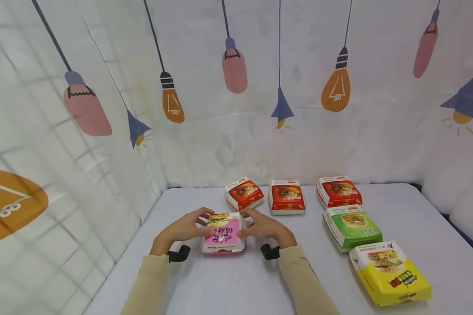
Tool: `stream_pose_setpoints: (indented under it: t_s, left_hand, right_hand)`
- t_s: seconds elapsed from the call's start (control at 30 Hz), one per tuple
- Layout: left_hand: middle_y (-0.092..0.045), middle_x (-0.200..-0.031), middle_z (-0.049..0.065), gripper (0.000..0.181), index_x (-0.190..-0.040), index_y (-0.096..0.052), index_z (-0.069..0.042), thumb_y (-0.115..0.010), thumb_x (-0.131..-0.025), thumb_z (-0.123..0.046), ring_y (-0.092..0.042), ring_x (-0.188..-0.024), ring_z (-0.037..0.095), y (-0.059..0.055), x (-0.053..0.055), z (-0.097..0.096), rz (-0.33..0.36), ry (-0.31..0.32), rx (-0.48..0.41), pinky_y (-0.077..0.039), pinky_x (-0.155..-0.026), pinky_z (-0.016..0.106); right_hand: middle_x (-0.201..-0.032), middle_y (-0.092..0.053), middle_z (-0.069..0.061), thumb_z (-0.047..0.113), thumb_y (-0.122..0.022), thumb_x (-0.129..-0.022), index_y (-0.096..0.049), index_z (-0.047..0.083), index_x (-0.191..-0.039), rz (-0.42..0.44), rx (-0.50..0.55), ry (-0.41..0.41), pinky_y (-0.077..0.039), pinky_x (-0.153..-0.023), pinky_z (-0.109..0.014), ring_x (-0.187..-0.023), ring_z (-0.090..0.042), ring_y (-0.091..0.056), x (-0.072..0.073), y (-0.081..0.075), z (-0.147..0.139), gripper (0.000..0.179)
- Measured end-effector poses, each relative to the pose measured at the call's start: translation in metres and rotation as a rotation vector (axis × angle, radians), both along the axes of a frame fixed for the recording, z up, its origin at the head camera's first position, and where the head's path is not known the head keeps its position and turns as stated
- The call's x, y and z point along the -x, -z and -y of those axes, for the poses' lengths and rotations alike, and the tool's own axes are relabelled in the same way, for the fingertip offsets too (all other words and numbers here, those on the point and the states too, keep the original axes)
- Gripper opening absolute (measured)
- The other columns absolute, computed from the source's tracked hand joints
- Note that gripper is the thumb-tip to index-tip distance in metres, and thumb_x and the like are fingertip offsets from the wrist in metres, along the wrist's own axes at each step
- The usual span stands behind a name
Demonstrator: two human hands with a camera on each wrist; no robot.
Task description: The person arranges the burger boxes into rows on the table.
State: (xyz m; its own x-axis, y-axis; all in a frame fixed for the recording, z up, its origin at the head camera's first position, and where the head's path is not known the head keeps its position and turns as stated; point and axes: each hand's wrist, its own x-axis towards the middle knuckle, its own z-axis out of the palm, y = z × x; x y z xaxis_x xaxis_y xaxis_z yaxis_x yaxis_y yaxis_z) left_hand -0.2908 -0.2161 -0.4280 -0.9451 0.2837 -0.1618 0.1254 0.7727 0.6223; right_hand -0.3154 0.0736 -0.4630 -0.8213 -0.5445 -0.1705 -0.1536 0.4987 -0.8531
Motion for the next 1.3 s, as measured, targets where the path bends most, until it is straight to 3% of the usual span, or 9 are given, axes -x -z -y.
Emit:
stream_pose_setpoints:
  t_s: [0.23,0.47,0.67,0.8,1.07,1.3]
  left_hand:
    - [-0.051,-0.146,0.012,0.081,-0.152,-0.041,-0.017,-0.080,-0.087,-0.046,-0.058,-0.126,0.031,0.000,-0.007,-0.006,-0.027,0.004,0.013,-0.052,-0.097,0.052]
    - [-0.059,-0.130,0.011,0.062,-0.140,-0.053,-0.014,-0.078,-0.090,-0.040,-0.062,-0.101,0.021,-0.006,-0.019,-0.011,-0.060,0.050,0.043,-0.055,-0.079,0.038]
    - [-0.053,-0.138,0.006,0.086,-0.151,-0.045,-0.023,-0.085,-0.080,-0.049,-0.058,-0.113,0.023,-0.005,-0.022,-0.014,0.001,0.096,0.052,-0.055,-0.086,0.041]
    - [-0.050,-0.142,0.004,0.096,-0.155,-0.041,-0.026,-0.087,-0.076,-0.052,-0.054,-0.119,0.024,-0.002,-0.022,-0.016,-0.004,0.139,0.035,-0.053,-0.092,0.045]
    - [-0.049,-0.152,0.001,0.093,-0.155,-0.039,-0.025,-0.086,-0.078,-0.049,-0.054,-0.131,0.028,0.004,-0.015,-0.017,0.015,0.162,-0.062,-0.051,-0.103,0.051]
    - [-0.056,-0.146,-0.002,0.077,-0.148,-0.049,-0.025,-0.083,-0.083,-0.047,-0.054,-0.131,0.027,0.005,-0.011,-0.009,0.018,0.152,-0.044,-0.050,-0.104,0.053]
  right_hand:
    - [-0.149,-0.049,-0.008,0.041,-0.078,-0.089,-0.044,0.021,-0.151,-0.060,-0.004,-0.021,-0.053,-0.096,-0.049,-0.115,-0.025,-0.061,-0.005,0.002,-0.007,0.073]
    - [-0.143,-0.051,-0.009,0.044,-0.074,-0.093,-0.040,0.016,-0.154,-0.129,-0.021,-0.036,-0.054,-0.094,-0.043,-0.109,-0.021,-0.058,-0.017,0.002,-0.009,0.075]
    - [-0.134,-0.053,-0.005,0.043,-0.075,-0.092,-0.043,0.015,-0.152,-0.138,-0.033,-0.033,-0.055,-0.091,-0.039,-0.107,-0.019,-0.056,-0.026,0.003,-0.008,0.074]
    - [-0.127,-0.058,-0.004,0.042,-0.074,-0.093,-0.049,0.012,-0.146,-0.158,-0.042,-0.041,-0.054,-0.087,-0.036,-0.103,-0.018,-0.058,-0.028,0.003,-0.008,0.066]
    - [-0.115,-0.067,0.000,0.039,-0.065,-0.100,-0.062,0.018,-0.130,-0.198,-0.072,-0.013,-0.053,-0.087,-0.038,-0.101,-0.018,-0.060,-0.026,-0.003,-0.017,0.037]
    - [-0.109,-0.067,-0.002,0.030,-0.053,-0.107,-0.065,0.015,-0.123,-0.216,-0.034,-0.009,-0.050,-0.083,-0.036,-0.095,-0.016,-0.058,-0.023,0.001,-0.018,0.025]
